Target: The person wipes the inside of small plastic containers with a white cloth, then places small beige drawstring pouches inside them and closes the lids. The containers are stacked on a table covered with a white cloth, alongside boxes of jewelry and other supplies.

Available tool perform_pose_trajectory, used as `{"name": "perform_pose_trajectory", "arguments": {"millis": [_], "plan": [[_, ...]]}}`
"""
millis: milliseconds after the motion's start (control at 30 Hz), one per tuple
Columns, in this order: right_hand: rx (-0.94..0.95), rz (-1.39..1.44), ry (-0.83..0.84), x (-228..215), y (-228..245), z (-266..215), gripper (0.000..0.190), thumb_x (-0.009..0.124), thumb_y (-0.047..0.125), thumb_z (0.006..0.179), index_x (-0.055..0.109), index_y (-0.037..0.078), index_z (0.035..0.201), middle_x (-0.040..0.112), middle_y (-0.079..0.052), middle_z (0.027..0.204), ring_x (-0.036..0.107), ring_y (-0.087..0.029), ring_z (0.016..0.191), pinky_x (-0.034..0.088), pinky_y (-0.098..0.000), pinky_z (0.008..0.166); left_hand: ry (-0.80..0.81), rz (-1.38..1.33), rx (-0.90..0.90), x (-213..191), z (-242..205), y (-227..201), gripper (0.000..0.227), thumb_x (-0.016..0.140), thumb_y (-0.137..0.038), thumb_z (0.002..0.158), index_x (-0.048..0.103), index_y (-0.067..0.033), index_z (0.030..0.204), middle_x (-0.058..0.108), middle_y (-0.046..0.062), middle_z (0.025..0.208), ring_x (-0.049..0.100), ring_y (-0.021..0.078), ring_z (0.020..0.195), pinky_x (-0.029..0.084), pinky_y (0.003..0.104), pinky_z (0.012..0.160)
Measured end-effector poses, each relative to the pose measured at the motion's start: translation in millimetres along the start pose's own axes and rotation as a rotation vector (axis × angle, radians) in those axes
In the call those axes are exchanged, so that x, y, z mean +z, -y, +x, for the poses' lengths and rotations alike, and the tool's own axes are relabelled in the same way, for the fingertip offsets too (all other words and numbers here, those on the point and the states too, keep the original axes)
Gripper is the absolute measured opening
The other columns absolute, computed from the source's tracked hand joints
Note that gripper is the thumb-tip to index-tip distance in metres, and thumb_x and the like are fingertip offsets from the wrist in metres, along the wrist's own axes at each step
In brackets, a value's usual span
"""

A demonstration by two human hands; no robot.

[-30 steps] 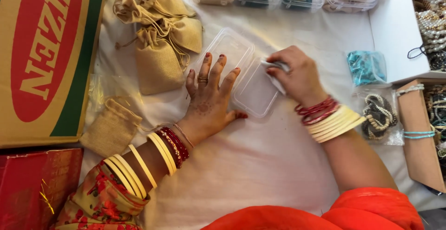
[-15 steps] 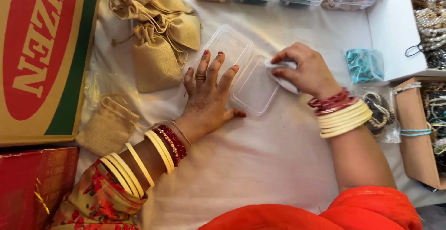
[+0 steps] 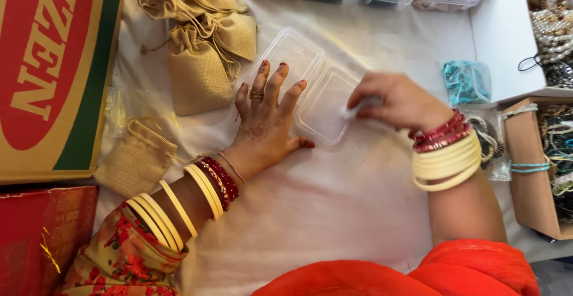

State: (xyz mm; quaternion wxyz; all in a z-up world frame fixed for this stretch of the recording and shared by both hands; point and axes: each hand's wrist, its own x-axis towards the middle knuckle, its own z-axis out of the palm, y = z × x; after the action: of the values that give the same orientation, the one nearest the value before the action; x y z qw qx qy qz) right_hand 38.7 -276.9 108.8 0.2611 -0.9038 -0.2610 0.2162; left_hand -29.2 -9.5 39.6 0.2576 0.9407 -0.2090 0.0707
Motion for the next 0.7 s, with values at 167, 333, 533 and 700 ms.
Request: {"name": "perform_pose_trajectory", "arguments": {"millis": [167,333,533,700], "plan": [[-0.070,-0.139,-0.511,30.7,-27.3,21.4,0.022,0.081,0.012,0.085,0.078,0.010,0.106,0.066,-0.011,0.103,0.067,-0.027,0.094,0.055,-0.0366,0.085,0.006,0.033,0.024,-1.2,1.6,0.5,0.113,0.092,-0.059,0.060,0.038,-0.0160,0.149,0.021,0.018,0.157,0.006,0.0425,0.150,0.012,0.069,0.112],[-0.413,-0.027,-0.434,49.8,8.0,21.3,0.026,0.077,0.009,0.085,0.076,0.008,0.110,0.066,-0.010,0.107,0.066,-0.027,0.098,0.056,-0.0356,0.088,0.020,0.081,0.002,1.7,-0.5,3.3,0.114,0.090,-0.062,0.061,0.037,-0.0165,0.151,0.022,0.017,0.157,0.006,0.0410,0.150,0.011,0.068,0.112],[-0.252,-0.075,0.146,13.5,17.4,1.2,0.020,0.078,0.012,0.080,0.081,0.015,0.099,0.068,-0.005,0.095,0.069,-0.022,0.087,0.057,-0.0358,0.076,-0.001,0.084,0.018,0.2,0.2,3.5,0.114,0.091,-0.059,0.062,0.036,-0.0168,0.152,0.021,0.017,0.158,0.006,0.0401,0.151,0.012,0.067,0.113],[-0.069,-0.264,-0.480,21.9,-31.7,18.9,0.020,0.079,0.013,0.088,0.080,0.012,0.108,0.067,-0.011,0.096,0.066,-0.024,0.086,0.056,-0.0381,0.079,-0.004,0.084,0.028,1.1,-0.6,3.1,0.113,0.090,-0.060,0.062,0.036,-0.0168,0.152,0.021,0.017,0.159,0.006,0.0401,0.151,0.012,0.067,0.114]]}}
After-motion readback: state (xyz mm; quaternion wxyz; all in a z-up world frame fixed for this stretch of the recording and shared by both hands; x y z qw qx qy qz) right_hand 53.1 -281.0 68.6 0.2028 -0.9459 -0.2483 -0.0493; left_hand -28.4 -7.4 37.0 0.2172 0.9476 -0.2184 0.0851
